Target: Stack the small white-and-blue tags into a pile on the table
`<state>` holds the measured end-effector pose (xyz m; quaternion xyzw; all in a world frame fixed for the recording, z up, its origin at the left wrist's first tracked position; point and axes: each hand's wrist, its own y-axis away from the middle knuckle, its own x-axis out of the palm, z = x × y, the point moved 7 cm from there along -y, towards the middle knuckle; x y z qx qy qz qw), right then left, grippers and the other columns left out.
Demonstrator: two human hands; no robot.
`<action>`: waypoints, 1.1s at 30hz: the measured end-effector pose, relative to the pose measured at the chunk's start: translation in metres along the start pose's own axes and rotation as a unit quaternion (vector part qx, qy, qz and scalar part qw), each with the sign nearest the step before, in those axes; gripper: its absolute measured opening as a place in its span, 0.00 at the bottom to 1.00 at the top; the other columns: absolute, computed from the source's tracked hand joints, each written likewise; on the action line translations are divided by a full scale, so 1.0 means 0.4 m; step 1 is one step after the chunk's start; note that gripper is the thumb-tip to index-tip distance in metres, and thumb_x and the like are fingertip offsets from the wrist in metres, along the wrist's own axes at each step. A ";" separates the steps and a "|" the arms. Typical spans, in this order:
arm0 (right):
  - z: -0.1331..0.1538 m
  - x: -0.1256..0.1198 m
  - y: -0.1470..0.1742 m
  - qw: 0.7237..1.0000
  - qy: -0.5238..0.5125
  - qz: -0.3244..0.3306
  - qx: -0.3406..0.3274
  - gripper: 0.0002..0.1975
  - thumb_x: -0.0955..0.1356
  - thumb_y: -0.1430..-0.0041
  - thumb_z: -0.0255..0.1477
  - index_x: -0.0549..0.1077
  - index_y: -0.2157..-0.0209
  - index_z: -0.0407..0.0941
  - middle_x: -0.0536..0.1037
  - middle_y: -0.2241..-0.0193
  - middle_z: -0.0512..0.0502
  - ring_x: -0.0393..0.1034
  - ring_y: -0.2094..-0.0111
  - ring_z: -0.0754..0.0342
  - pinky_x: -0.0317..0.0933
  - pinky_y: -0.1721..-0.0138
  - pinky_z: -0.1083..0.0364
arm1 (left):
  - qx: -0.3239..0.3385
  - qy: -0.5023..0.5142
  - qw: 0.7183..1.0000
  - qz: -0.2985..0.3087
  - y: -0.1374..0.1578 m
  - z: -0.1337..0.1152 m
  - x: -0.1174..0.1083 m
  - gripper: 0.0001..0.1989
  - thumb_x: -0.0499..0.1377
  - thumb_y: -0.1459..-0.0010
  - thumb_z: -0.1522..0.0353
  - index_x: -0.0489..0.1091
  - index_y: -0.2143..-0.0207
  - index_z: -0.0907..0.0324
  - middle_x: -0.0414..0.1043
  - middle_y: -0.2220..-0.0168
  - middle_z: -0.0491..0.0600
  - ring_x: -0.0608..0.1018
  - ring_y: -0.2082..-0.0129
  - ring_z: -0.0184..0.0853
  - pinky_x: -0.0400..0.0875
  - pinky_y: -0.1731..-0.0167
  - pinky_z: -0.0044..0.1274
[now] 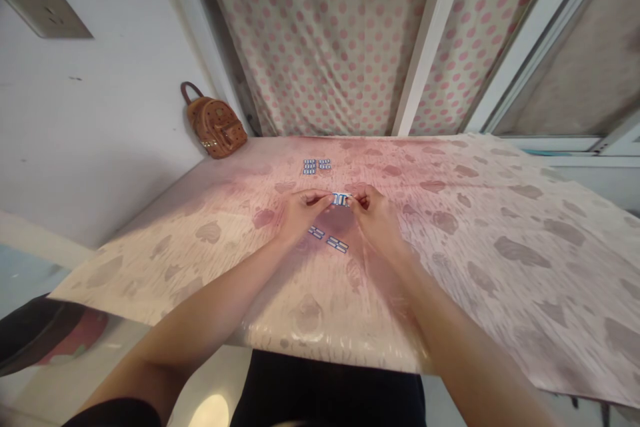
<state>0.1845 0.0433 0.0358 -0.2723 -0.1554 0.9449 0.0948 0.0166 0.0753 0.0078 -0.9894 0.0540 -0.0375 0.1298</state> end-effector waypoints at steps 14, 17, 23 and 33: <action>-0.021 0.007 -0.005 0.998 -0.056 -0.006 -0.001 0.07 0.66 0.44 0.35 0.65 0.67 0.47 0.72 0.74 0.50 0.68 0.72 0.53 0.59 0.68 0.53 | 0.000 0.003 1.000 0.005 0.001 -0.001 0.005 0.07 0.65 0.46 0.65 0.79 0.69 0.60 0.79 0.72 0.49 0.78 0.72 0.31 0.73 0.67 0.23; -0.015 0.010 -0.007 0.997 -0.075 0.018 -0.021 0.15 0.68 0.45 0.36 0.67 0.57 0.47 0.73 0.70 0.50 0.68 0.70 0.53 0.61 0.66 0.53 | -0.010 0.012 1.000 0.001 0.000 -0.002 0.000 0.07 0.65 0.46 0.66 0.79 0.69 0.61 0.79 0.72 0.49 0.79 0.72 0.31 0.73 0.67 0.23; 0.043 0.019 0.004 0.993 0.000 0.067 -0.102 0.13 0.67 0.44 0.31 0.72 0.55 0.48 0.75 0.66 0.48 0.68 0.67 0.53 0.62 0.62 0.52 | -0.042 0.038 0.998 0.003 -0.005 0.003 -0.002 0.05 0.65 0.47 0.67 0.79 0.70 0.60 0.79 0.73 0.49 0.78 0.74 0.31 0.73 0.68 0.23; -0.004 0.061 0.016 0.978 0.102 0.177 -0.044 0.10 0.67 0.45 0.36 0.67 0.74 0.47 0.72 0.76 0.50 0.65 0.73 0.54 0.56 0.71 0.54 | -0.027 0.028 0.998 -0.056 -0.035 0.003 -0.065 0.05 0.66 0.48 0.69 0.79 0.71 0.62 0.78 0.74 0.48 0.78 0.74 0.30 0.73 0.67 0.23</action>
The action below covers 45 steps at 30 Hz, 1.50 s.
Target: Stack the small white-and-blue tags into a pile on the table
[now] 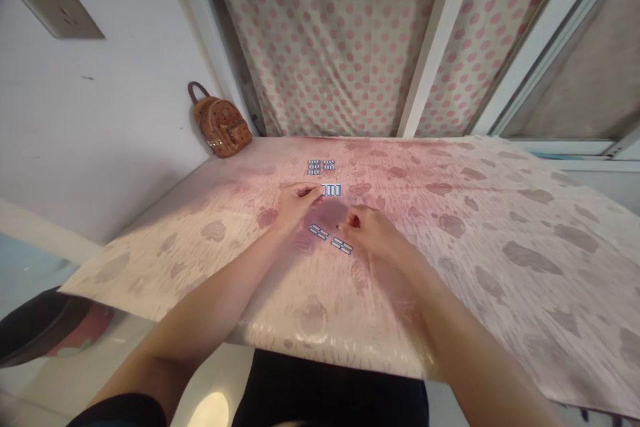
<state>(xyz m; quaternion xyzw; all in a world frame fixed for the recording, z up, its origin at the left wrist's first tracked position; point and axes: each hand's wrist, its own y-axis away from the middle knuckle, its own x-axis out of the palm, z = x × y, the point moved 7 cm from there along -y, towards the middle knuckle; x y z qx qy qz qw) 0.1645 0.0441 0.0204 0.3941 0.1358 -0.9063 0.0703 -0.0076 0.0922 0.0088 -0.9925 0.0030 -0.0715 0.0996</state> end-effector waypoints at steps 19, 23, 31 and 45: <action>0.035 0.067 0.029 0.987 -0.021 0.146 -0.065 0.02 0.64 0.43 0.28 0.65 0.70 0.48 0.73 0.73 0.51 0.65 0.73 0.55 0.55 0.72 0.54 | 0.011 -0.031 0.999 -0.029 -0.008 0.011 -0.028 0.07 0.66 0.48 0.66 0.79 0.69 0.63 0.78 0.73 0.49 0.79 0.72 0.31 0.74 0.68 0.23; 0.012 0.056 0.019 0.993 -0.004 0.114 -0.034 0.05 0.68 0.49 0.27 0.66 0.70 0.48 0.73 0.74 0.51 0.66 0.73 0.54 0.55 0.72 0.55 | 0.006 -0.034 0.999 -0.026 -0.010 0.021 -0.026 0.08 0.65 0.48 0.66 0.79 0.68 0.63 0.78 0.73 0.49 0.79 0.73 0.31 0.74 0.67 0.23; 0.019 0.071 0.031 0.983 0.049 0.147 -0.095 0.05 0.69 0.52 0.26 0.67 0.75 0.48 0.72 0.74 0.49 0.63 0.74 0.55 0.52 0.73 0.54 | 0.002 -0.041 0.999 -0.024 -0.014 0.027 -0.027 0.08 0.66 0.48 0.66 0.79 0.69 0.62 0.79 0.72 0.49 0.79 0.73 0.31 0.73 0.69 0.23; -0.013 0.094 0.032 0.984 0.011 0.171 -0.046 0.04 0.70 0.52 0.28 0.72 0.71 0.49 0.74 0.73 0.50 0.66 0.74 0.54 0.54 0.74 0.55 | -0.007 -0.031 0.999 -0.023 -0.008 0.028 -0.021 0.06 0.66 0.48 0.67 0.78 0.69 0.62 0.78 0.74 0.48 0.79 0.73 0.30 0.74 0.69 0.21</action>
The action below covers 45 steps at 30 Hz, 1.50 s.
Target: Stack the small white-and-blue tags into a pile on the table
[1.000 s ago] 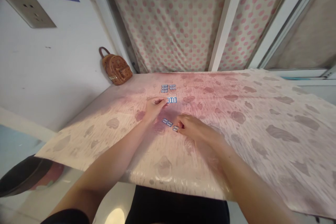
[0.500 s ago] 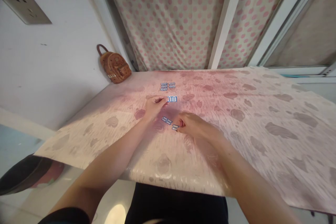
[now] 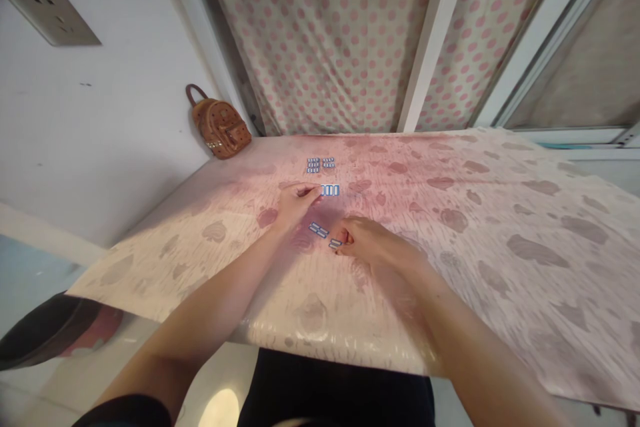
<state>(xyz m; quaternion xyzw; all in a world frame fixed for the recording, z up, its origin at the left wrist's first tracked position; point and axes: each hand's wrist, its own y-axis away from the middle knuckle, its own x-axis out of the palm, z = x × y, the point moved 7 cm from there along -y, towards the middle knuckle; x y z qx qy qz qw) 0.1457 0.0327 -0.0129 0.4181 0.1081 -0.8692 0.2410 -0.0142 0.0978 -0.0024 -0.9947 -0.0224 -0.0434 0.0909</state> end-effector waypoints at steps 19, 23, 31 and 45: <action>0.046 -0.119 0.012 0.960 -0.110 -0.259 0.008 0.07 0.65 0.43 0.33 0.72 0.70 0.47 0.73 0.76 0.51 0.66 0.73 0.54 0.56 0.69 0.55 | 0.013 -0.032 0.998 0.059 0.024 -0.017 0.035 0.04 0.64 0.46 0.69 0.79 0.70 0.60 0.79 0.72 0.50 0.79 0.73 0.32 0.73 0.67 0.24; 0.026 -0.135 0.019 0.956 -0.074 -0.280 0.043 0.11 0.64 0.43 0.36 0.71 0.74 0.46 0.66 0.82 0.53 0.59 0.78 0.55 0.49 0.74 0.54 | 0.029 -0.048 0.995 0.083 0.038 -0.030 0.050 0.06 0.64 0.46 0.67 0.80 0.69 0.61 0.79 0.72 0.51 0.78 0.73 0.32 0.72 0.69 0.23; 0.021 -0.145 0.027 0.952 -0.019 -0.299 0.068 0.16 0.66 0.43 0.41 0.70 0.78 0.46 0.67 0.82 0.52 0.57 0.79 0.57 0.46 0.75 0.55 | 0.055 -0.074 0.990 0.111 0.043 -0.035 0.068 0.06 0.64 0.45 0.67 0.79 0.69 0.61 0.79 0.73 0.49 0.77 0.74 0.31 0.71 0.70 0.21; 0.030 -0.156 0.033 0.947 0.015 -0.305 0.098 0.14 0.68 0.46 0.34 0.64 0.81 0.46 0.68 0.83 0.52 0.58 0.79 0.58 0.45 0.75 0.55 | 0.076 -0.090 0.984 0.131 0.049 -0.034 0.079 0.07 0.64 0.44 0.67 0.79 0.69 0.62 0.79 0.72 0.51 0.78 0.73 0.32 0.71 0.70 0.22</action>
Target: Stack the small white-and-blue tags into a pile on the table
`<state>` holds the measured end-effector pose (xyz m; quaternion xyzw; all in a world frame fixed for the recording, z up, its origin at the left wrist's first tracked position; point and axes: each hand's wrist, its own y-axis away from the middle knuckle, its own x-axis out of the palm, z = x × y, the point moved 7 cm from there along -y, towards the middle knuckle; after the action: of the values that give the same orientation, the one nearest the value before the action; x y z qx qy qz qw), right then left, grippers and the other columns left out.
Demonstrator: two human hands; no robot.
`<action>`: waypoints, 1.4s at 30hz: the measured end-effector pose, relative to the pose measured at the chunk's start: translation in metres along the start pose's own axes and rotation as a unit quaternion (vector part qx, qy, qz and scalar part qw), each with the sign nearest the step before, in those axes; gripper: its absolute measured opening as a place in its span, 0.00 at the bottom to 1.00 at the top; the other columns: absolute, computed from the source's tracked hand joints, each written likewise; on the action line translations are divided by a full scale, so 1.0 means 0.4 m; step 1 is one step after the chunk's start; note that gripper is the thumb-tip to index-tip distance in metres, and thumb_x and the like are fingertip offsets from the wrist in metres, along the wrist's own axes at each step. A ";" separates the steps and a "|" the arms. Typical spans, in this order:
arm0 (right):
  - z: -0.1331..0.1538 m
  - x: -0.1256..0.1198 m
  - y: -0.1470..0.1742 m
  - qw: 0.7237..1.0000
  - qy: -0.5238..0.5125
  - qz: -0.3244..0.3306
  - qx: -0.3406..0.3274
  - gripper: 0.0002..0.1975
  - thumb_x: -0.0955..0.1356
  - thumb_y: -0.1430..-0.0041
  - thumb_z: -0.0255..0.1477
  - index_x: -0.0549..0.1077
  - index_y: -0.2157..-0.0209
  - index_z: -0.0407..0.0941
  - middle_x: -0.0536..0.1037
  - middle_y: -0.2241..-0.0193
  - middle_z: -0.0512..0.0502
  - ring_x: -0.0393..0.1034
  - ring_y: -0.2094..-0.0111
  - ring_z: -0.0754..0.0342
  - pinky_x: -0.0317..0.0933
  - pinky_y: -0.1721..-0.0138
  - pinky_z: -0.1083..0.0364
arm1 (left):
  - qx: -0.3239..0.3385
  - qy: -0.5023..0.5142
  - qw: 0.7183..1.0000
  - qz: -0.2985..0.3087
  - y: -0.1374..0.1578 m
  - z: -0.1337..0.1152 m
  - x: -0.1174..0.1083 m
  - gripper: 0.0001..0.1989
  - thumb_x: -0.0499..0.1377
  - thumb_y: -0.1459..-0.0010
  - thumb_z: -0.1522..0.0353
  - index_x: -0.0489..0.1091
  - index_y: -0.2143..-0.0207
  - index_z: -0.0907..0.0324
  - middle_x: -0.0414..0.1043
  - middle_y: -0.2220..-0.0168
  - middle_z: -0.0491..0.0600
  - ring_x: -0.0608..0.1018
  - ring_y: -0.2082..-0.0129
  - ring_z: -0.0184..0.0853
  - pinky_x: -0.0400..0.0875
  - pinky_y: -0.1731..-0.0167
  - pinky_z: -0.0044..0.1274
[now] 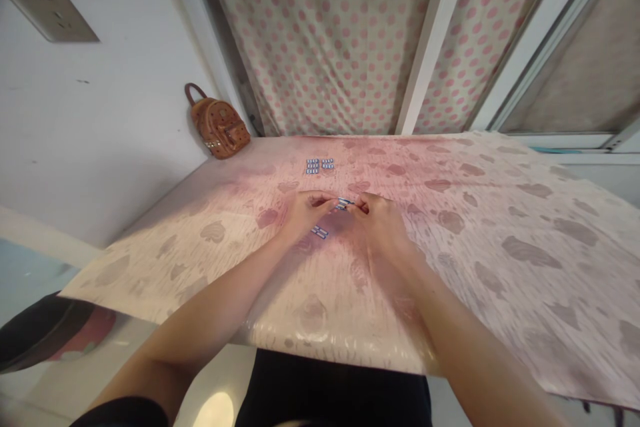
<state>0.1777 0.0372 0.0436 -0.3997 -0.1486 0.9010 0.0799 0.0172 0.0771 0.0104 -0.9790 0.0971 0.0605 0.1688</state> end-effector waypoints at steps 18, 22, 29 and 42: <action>0.005 0.055 0.007 0.997 -0.045 0.038 -0.048 0.06 0.66 0.45 0.32 0.66 0.73 0.47 0.71 0.77 0.51 0.63 0.75 0.55 0.53 0.71 0.55 | -0.015 0.013 0.994 -0.109 -0.027 0.032 -0.075 0.07 0.64 0.45 0.67 0.79 0.69 0.62 0.79 0.73 0.50 0.79 0.72 0.32 0.72 0.68 0.23; 0.039 0.138 0.040 0.987 -0.034 0.123 -0.099 0.04 0.66 0.45 0.30 0.67 0.73 0.46 0.72 0.73 0.49 0.65 0.72 0.55 0.55 0.69 0.55 | -0.005 0.039 0.991 -0.131 -0.039 0.039 -0.103 0.07 0.63 0.46 0.67 0.78 0.69 0.62 0.79 0.72 0.49 0.79 0.72 0.32 0.73 0.67 0.24; 0.060 0.188 0.061 0.983 0.034 0.143 -0.108 0.05 0.67 0.46 0.26 0.66 0.73 0.45 0.71 0.70 0.48 0.64 0.70 0.54 0.54 0.67 0.54 | -0.019 0.046 0.990 -0.134 -0.044 0.043 -0.104 0.06 0.63 0.46 0.67 0.79 0.69 0.61 0.78 0.72 0.49 0.78 0.72 0.31 0.73 0.68 0.23; 0.081 0.172 0.066 0.979 -0.061 0.160 -0.109 0.04 0.62 0.44 0.24 0.64 0.68 0.47 0.72 0.74 0.51 0.67 0.71 0.54 0.56 0.68 0.56 | -0.037 0.032 0.992 -0.119 -0.040 0.039 -0.098 0.06 0.63 0.45 0.68 0.79 0.68 0.62 0.79 0.72 0.50 0.79 0.72 0.32 0.74 0.67 0.24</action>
<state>0.1071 0.0236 0.0076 -0.3690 -0.1847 0.9031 -0.1185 -0.0192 0.1037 0.0068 -0.9906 -0.0172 0.0118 0.1349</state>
